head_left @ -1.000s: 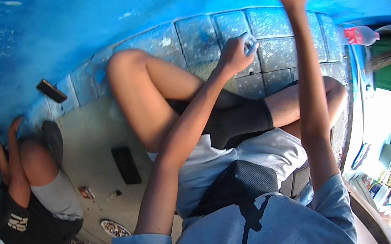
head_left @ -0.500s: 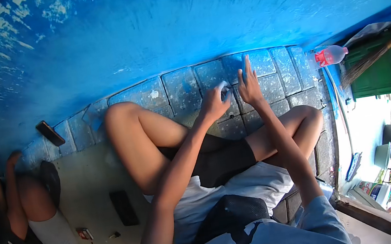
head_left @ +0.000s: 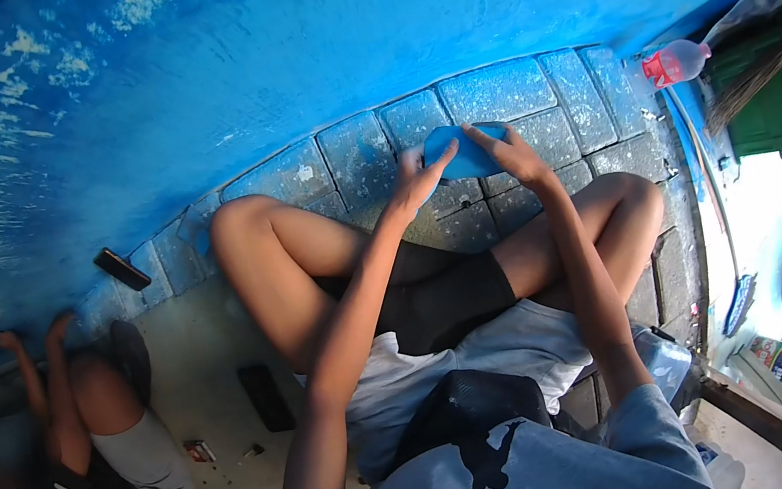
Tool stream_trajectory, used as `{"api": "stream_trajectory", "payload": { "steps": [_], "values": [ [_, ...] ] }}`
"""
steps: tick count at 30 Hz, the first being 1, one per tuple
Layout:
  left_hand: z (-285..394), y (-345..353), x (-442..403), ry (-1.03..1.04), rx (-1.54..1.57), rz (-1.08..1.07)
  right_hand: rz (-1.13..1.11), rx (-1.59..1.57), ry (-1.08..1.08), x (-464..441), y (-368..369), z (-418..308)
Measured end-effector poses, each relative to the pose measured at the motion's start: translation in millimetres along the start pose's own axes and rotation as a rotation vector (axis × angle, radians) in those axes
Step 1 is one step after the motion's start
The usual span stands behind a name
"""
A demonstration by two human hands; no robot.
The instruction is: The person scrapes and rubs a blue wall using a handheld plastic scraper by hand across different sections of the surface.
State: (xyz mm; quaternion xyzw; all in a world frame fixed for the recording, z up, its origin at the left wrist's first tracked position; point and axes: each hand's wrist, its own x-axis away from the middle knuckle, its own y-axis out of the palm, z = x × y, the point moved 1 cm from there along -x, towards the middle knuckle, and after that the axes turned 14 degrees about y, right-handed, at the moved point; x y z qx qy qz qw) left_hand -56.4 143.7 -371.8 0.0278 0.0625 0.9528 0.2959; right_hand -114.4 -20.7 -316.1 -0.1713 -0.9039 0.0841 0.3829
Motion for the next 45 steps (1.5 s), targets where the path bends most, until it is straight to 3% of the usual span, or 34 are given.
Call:
{"api": "stream_trajectory", "payload": {
  "steps": [1, 3, 6, 8, 11, 12, 14, 15, 16, 17, 20, 22, 25, 30, 32, 34, 36, 39, 41, 45],
  "values": [
    [-1.8, -1.0, -0.9, -0.002, -0.011, -0.006, -0.081, 0.02, -0.1, 15.4, -2.9, -13.4],
    [2.6, -3.8, -3.5, 0.224, -0.12, 0.076, -0.123, 0.081, -0.146, -0.5, -8.9, -6.4],
    [16.6, -12.0, -3.7, 0.361, -0.229, 0.228, -0.169, 0.129, -0.243, -13.1, -16.7, 2.8],
    [24.8, -14.7, -1.3, 0.378, -0.251, 0.215, -0.176, 0.106, -0.297, -13.4, -17.2, 4.7],
    [28.0, -13.7, 9.3, 0.084, -0.107, 0.213, -0.107, 0.12, -0.357, -9.2, -16.6, 3.7],
    [4.5, -19.5, 9.2, 0.079, -0.104, 0.19, 0.0, 0.207, -0.373, 0.6, -20.1, -3.1],
    [6.6, -11.9, 14.2, -0.138, 0.16, 0.101, 0.111, 0.283, -0.397, 1.1, -24.6, -3.6],
    [16.6, -4.9, 16.8, -0.128, 0.152, 0.099, 0.104, 0.271, -0.486, -8.5, -31.3, 4.2],
    [30.5, 6.5, 20.1, -0.2, 0.528, 0.031, 0.098, 0.26, -0.576, -10.1, -37.3, 3.9],
    [41.5, 16.7, 23.2, -0.271, 0.903, -0.042, 0.079, 0.286, -0.522, -11.1, -42.7, 6.6],
    [28.5, 27.7, 23.4, -0.282, 0.958, -0.153, 0.059, 0.283, -0.534, -14.5, -41.5, 12.7],
    [24.6, 37.4, 23.0, -0.268, 0.899, -0.102, 0.058, 0.309, -0.498, -14.5, -38.3, 13.0],
    [14.9, 35.7, 20.9, -0.345, 0.573, 0.094, 0.081, 0.299, -0.556, -15.9, -35.8, 14.8],
    [-1.8, 7.3, 18.4, -0.27, 0.514, 0.344, 0.132, 0.199, -0.503, -22.5, -41.2, 17.0],
    [7.8, -11.6, 18.7, -0.028, -0.203, 0.306, 0.134, 0.248, -0.471, -19.5, -40.5, 17.9],
    [11.0, -25.4, 15.1, 0.127, -0.368, 0.462, 0.133, 0.257, -0.488, -23.6, -38.2, 20.4],
    [40.5, -26.7, 17.5, 0.029, -0.259, 0.586, 0.132, 0.266, -0.498, -25.9, -36.3, 24.2],
    [1.4, -59.7, 5.3, 0.058, -0.092, 0.627, 0.162, 0.243, -0.5, -25.4, -37.4, 23.5],
    [3.4, -60.8, 8.8, -0.169, 0.112, 0.842, 0.155, 0.242, -0.496, -22.1, -38.2, 22.8],
    [-2.1, -71.8, 14.0, -0.167, 0.473, 0.719, 0.151, 0.294, -0.493, -25.0, -37.9, 25.4]
  ]
}}
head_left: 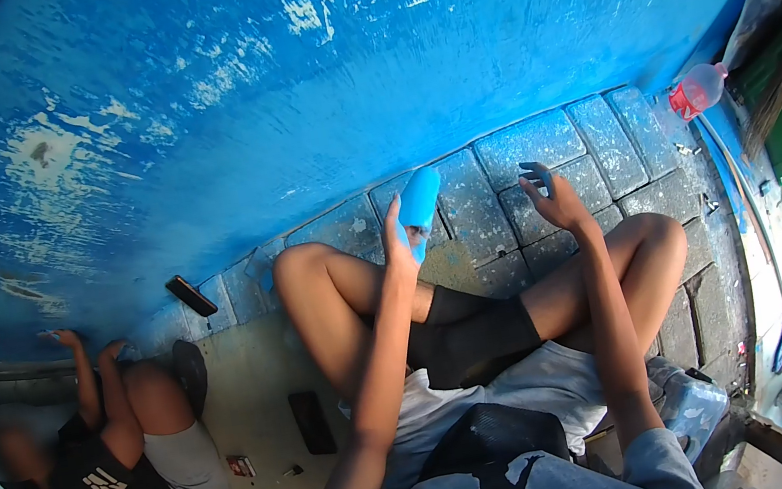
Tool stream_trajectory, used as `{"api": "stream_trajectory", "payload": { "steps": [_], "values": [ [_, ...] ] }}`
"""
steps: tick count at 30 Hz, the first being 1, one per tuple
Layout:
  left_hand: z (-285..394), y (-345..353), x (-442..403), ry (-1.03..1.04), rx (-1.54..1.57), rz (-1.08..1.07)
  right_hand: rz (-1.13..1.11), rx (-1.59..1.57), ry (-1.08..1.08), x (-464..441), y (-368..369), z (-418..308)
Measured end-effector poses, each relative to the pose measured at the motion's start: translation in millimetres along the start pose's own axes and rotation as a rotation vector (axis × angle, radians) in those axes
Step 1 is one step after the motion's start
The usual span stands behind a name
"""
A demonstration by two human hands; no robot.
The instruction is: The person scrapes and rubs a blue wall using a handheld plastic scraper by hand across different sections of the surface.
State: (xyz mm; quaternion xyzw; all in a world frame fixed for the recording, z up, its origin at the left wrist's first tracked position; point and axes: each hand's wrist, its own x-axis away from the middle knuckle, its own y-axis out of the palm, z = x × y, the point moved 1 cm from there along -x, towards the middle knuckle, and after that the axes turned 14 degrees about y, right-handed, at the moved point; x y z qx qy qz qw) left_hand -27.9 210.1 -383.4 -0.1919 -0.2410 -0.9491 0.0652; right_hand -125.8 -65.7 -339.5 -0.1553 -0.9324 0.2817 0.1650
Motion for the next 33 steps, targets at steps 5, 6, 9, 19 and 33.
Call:
{"api": "stream_trajectory", "payload": {
  "steps": [5, 6, 9, 19, 33],
  "values": [
    [10.0, 12.5, 5.5, -0.063, 0.324, -0.05, -0.008, 0.013, 0.0, 0.6, -0.7, 0.8],
    [15.8, 17.6, 10.8, -0.062, 0.323, -0.048, -0.01, 0.012, -0.001, -0.2, -0.2, 2.0],
    [27.1, 27.4, 17.7, -0.016, 0.282, -0.09, -0.012, 0.025, -0.011, -0.9, 0.7, 2.8],
    [106.1, 93.2, -5.3, 0.55, -0.033, -0.289, 0.004, -0.059, -0.026, -0.5, -0.7, -0.6],
    [94.6, 89.1, -1.5, 1.401, -0.877, -0.321, -0.037, -0.048, 0.017, -0.4, 0.1, -13.5]
  ]
}}
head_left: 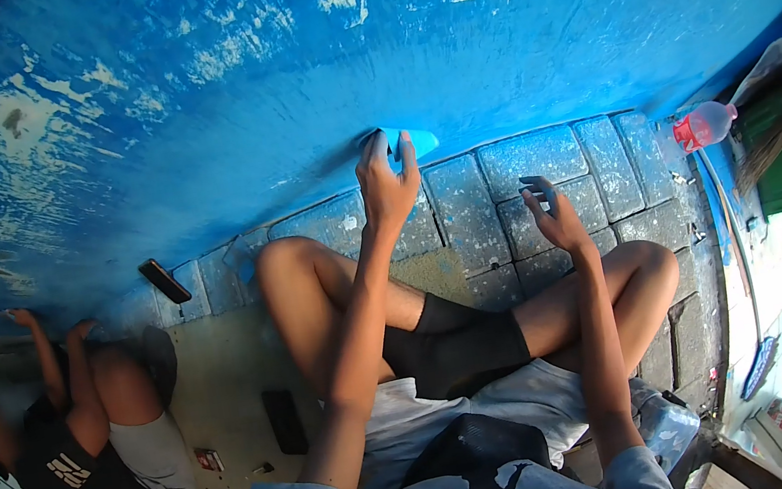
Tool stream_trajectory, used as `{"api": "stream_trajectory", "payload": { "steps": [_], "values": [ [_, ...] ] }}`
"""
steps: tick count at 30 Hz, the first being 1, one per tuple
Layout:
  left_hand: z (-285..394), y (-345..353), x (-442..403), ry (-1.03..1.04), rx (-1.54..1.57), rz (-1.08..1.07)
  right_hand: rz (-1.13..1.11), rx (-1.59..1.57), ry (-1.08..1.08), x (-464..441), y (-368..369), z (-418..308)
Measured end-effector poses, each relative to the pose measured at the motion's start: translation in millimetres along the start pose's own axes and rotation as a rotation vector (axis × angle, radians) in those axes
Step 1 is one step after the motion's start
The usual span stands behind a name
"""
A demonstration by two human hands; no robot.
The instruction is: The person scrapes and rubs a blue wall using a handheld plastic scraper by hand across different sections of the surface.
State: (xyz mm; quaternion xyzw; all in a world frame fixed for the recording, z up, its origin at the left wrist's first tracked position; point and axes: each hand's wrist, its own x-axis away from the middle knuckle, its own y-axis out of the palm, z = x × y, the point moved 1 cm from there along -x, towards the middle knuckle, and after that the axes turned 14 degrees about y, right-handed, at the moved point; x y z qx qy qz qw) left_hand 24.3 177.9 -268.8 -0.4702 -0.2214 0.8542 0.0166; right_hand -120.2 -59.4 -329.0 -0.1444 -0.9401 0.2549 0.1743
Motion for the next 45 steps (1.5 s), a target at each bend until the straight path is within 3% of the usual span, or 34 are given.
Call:
{"api": "stream_trajectory", "payload": {
  "steps": [6, 8, 13, 18, 20, 22, 24, 28, 30, 32, 37, 40, 45],
  "values": [
    [-20.6, 15.7, 33.8, -0.105, -0.027, -0.08, 0.005, 0.032, -0.023, -3.5, 8.0, 0.1],
    [-26.0, 21.0, 38.1, -0.013, -0.034, -0.092, 0.006, 0.058, -0.029, -6.5, 7.7, 3.3],
    [7.1, 1.8, -9.5, -0.046, -0.001, -0.034, -0.011, 0.014, -0.005, -2.0, 7.1, 8.3],
    [-12.7, 27.2, 27.3, -0.054, 0.047, -0.063, 0.016, 0.076, -0.024, -9.3, 12.4, 12.4],
    [-21.1, 36.4, 40.8, 0.01, 0.027, -0.188, -0.015, 0.031, -0.04, -4.6, 12.1, 4.1],
    [-9.4, 30.4, 19.3, -0.047, 0.078, -0.086, -0.023, 0.026, -0.021, -1.2, 7.4, 1.8],
    [14.4, 10.1, -12.5, -0.087, 0.018, -0.126, -0.023, 0.043, -0.021, 1.6, 8.0, 8.1],
    [5.7, 20.1, -5.9, -0.007, 0.016, -0.049, -0.135, 0.111, 0.14, -0.3, 6.2, 3.6],
    [-4.6, 32.1, 15.9, -0.026, 0.098, -0.047, -0.126, 0.189, 0.121, -1.8, 9.3, 2.5],
    [-25.2, 47.4, 44.0, 0.096, 0.045, -0.147, -0.128, 0.288, 0.095, -5.9, 12.1, 5.6],
    [12.2, 14.6, -11.3, -0.059, 0.072, -0.143, -0.134, 0.275, 0.066, -4.4, 8.2, 19.8],
    [9.1, 24.0, -1.2, -0.019, 0.029, -0.048, -0.141, 0.236, 0.113, -5.2, 10.8, 19.5],
    [-12.1, 45.2, 34.9, -0.025, 0.044, -0.136, -0.114, 0.351, 0.054, -6.9, 11.2, 17.6]
  ]
}}
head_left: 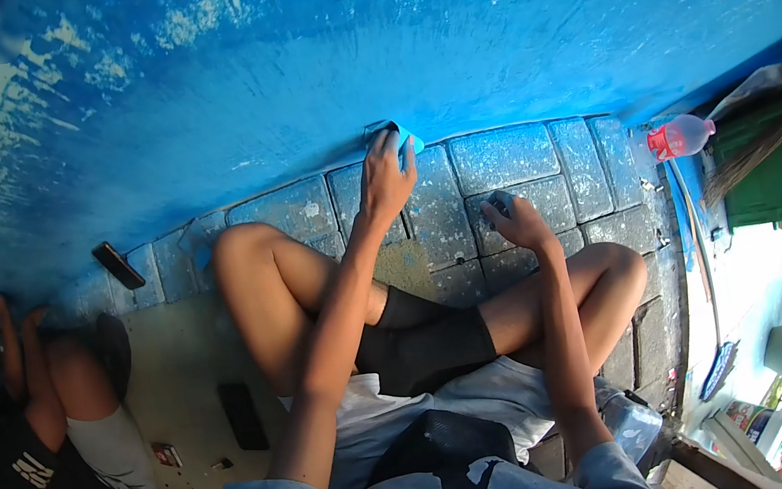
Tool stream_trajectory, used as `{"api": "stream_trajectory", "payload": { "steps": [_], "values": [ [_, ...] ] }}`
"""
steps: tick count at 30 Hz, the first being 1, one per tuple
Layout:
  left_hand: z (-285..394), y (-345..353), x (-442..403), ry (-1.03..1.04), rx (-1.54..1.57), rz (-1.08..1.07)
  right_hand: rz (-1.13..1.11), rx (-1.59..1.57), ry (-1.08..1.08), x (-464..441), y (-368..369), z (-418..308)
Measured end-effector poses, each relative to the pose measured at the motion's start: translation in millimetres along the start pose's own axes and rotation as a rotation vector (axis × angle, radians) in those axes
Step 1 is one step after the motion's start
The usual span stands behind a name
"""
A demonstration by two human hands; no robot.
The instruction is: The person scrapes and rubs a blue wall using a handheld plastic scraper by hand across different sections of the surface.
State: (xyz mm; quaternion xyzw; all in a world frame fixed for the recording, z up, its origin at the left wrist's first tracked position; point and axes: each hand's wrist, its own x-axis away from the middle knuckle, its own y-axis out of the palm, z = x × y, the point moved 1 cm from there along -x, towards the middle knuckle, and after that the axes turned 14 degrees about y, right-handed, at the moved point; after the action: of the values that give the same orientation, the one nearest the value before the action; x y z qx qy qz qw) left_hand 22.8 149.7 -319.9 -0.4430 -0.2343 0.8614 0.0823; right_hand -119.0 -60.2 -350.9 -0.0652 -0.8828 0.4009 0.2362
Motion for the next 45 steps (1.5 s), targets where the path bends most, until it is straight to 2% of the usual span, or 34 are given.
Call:
{"api": "stream_trajectory", "payload": {
  "steps": [1, 6, 11, 13, 21, 25, 27, 32, 35, 38, 40, 45],
  "values": [
    [1.6, -1.7, -1.7, -0.039, -0.005, -0.054, -0.008, 0.012, -0.006, -0.9, 1.5, 2.8],
    [26.0, -30.9, -36.5, 0.029, -0.012, 0.1, -0.008, 0.004, 0.028, 5.3, -1.6, 1.3],
    [-3.5, 4.9, 3.6, 0.006, 0.044, 0.11, -0.02, 0.043, 0.049, 3.1, -1.5, -6.7],
    [-2.6, 8.6, 7.8, -0.006, 0.006, -0.026, -0.03, 0.075, 0.053, 2.3, -3.4, -8.4],
    [25.5, -24.7, -27.4, -0.038, 0.072, 0.099, -0.042, 0.026, 0.065, 4.9, -2.0, -8.3],
    [-4.7, 9.1, 2.9, -0.007, 0.157, 0.042, -0.089, 0.032, 0.094, -0.3, -1.6, -8.4],
    [-5.6, 16.3, 6.4, 0.011, 0.048, 0.009, -0.07, 0.034, 0.069, -1.2, -0.1, -6.5],
    [35.9, -26.5, -45.8, 0.02, 0.118, 0.103, -0.027, -0.024, 0.063, 7.2, -0.9, -8.3],
    [24.7, -12.8, -30.4, 0.015, 0.146, 0.11, -0.041, 0.029, 0.087, 5.9, -3.8, -12.9],
    [-10.0, 20.8, 10.7, 0.013, 0.084, 0.022, -0.076, 0.054, 0.079, 0.3, -1.5, -11.7],
    [-5.2, 14.9, 7.6, -0.029, 0.041, -0.051, -0.047, 0.022, 0.025, 1.0, -1.2, -10.5],
    [18.7, -15.7, -21.0, -0.034, 0.133, 0.037, -0.053, 0.003, 0.052, 5.8, -2.5, -9.8]
  ]
}}
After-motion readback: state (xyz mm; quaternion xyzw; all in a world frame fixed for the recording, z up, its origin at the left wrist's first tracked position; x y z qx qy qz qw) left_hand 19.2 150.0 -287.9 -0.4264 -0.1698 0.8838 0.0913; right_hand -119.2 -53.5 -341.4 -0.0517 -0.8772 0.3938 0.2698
